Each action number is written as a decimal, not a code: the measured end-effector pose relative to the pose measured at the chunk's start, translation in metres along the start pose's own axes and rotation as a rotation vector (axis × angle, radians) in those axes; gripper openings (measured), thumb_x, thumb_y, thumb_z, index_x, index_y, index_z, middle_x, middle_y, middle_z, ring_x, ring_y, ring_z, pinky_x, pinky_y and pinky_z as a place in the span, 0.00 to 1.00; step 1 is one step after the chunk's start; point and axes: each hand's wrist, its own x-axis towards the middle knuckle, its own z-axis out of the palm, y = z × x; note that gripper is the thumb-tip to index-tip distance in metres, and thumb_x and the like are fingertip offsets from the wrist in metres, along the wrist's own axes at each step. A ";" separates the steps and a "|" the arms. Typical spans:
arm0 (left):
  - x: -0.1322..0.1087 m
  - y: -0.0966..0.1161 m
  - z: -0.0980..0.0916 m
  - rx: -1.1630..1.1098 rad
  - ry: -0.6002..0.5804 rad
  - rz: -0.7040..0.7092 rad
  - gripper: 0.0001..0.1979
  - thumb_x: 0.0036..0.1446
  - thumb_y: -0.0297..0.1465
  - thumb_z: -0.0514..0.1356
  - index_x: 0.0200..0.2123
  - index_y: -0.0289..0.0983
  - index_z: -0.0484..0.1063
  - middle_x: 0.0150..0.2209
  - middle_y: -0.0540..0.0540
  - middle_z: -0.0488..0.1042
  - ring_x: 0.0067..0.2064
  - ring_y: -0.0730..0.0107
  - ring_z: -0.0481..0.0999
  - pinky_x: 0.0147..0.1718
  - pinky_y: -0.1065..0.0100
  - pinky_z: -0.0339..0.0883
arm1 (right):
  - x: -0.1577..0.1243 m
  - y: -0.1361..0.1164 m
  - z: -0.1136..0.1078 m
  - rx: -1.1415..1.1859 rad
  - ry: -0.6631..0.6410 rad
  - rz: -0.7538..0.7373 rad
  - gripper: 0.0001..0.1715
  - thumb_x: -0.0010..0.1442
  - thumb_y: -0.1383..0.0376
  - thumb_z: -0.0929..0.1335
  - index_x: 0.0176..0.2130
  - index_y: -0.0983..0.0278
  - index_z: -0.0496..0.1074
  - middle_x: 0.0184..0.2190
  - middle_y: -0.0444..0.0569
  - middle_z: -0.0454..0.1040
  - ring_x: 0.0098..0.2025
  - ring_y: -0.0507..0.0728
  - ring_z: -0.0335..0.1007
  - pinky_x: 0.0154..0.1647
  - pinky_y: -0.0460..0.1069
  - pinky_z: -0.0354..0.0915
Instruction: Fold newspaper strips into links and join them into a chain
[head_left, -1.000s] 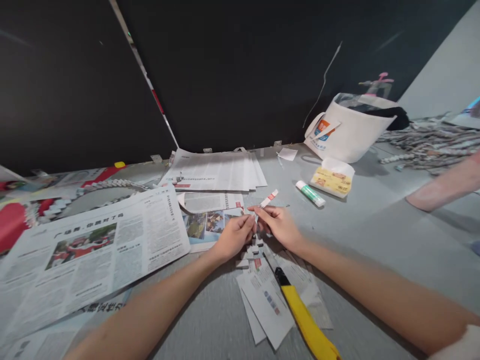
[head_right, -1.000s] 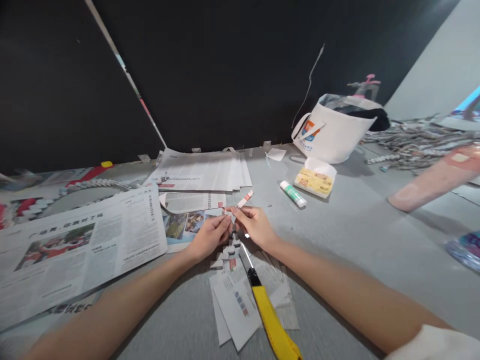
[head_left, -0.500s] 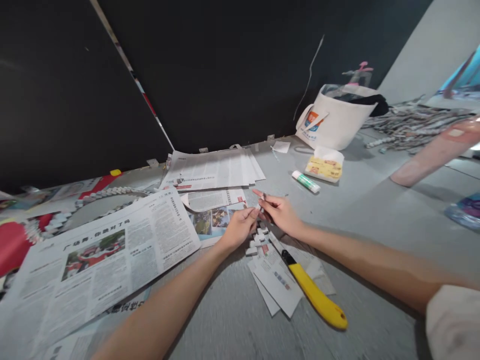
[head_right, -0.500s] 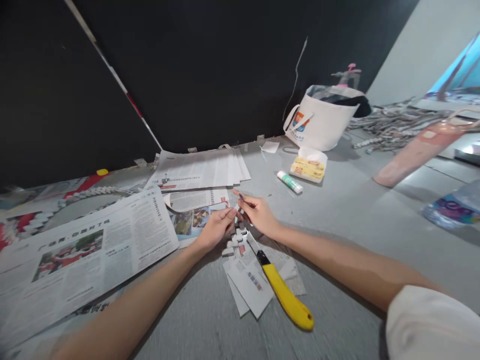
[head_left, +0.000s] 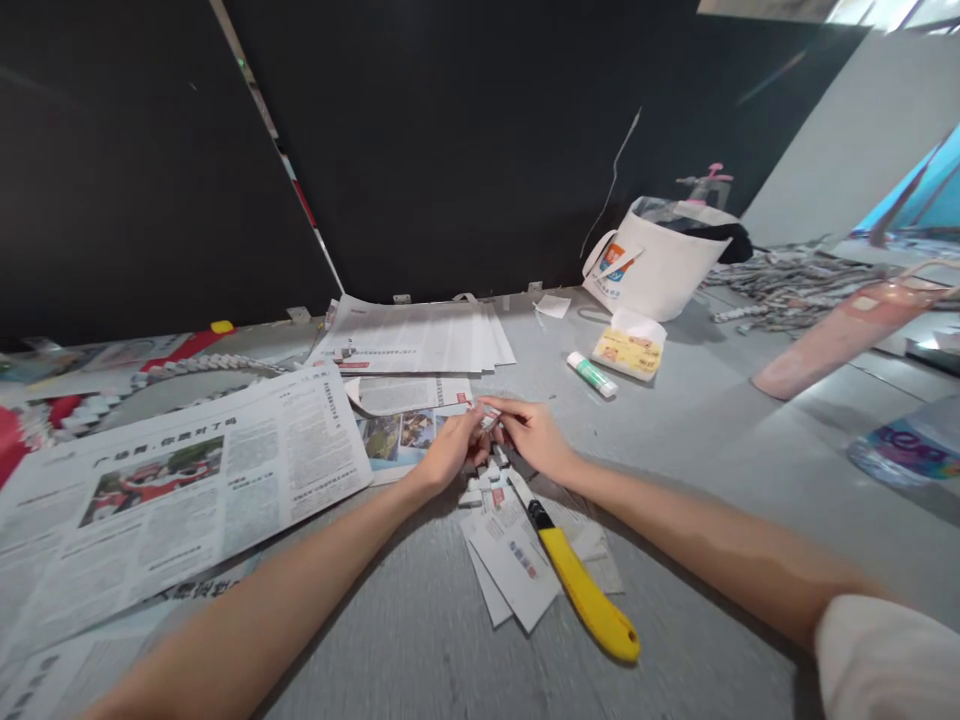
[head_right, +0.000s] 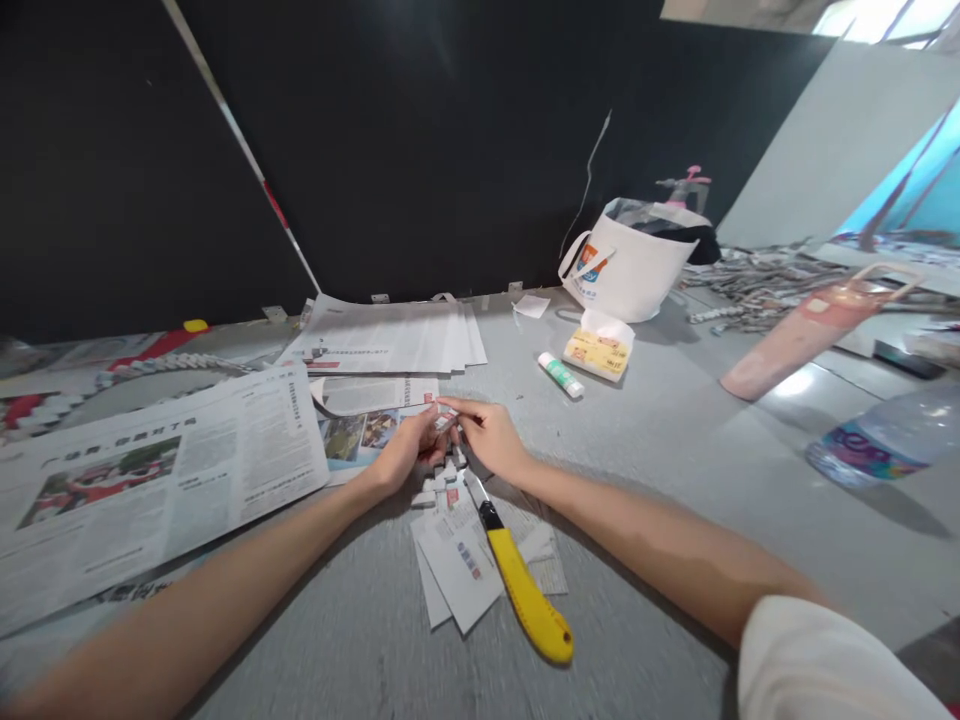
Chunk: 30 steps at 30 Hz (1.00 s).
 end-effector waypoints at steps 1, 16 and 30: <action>-0.001 0.001 0.000 0.012 0.004 0.011 0.32 0.67 0.57 0.50 0.22 0.39 0.67 0.15 0.50 0.63 0.20 0.73 0.57 0.23 0.67 0.51 | 0.000 -0.001 0.000 0.006 -0.005 0.003 0.27 0.66 0.62 0.65 0.58 0.61 0.84 0.23 0.43 0.72 0.24 0.52 0.58 0.24 0.47 0.55; 0.002 -0.003 0.006 0.034 0.074 0.038 0.24 0.65 0.54 0.56 0.28 0.41 0.59 0.19 0.57 0.58 0.20 0.77 0.55 0.21 0.70 0.51 | 0.008 -0.002 0.001 0.278 0.055 0.103 0.26 0.66 0.42 0.70 0.39 0.61 0.77 0.23 0.41 0.70 0.21 0.51 0.63 0.23 0.48 0.60; 0.003 -0.005 0.005 -0.008 0.041 0.062 0.27 0.65 0.55 0.57 0.25 0.41 0.58 0.19 0.57 0.56 0.20 0.78 0.55 0.20 0.71 0.51 | 0.006 -0.012 0.001 0.159 -0.014 0.135 0.43 0.63 0.30 0.66 0.17 0.58 0.59 0.13 0.42 0.57 0.19 0.51 0.51 0.22 0.49 0.49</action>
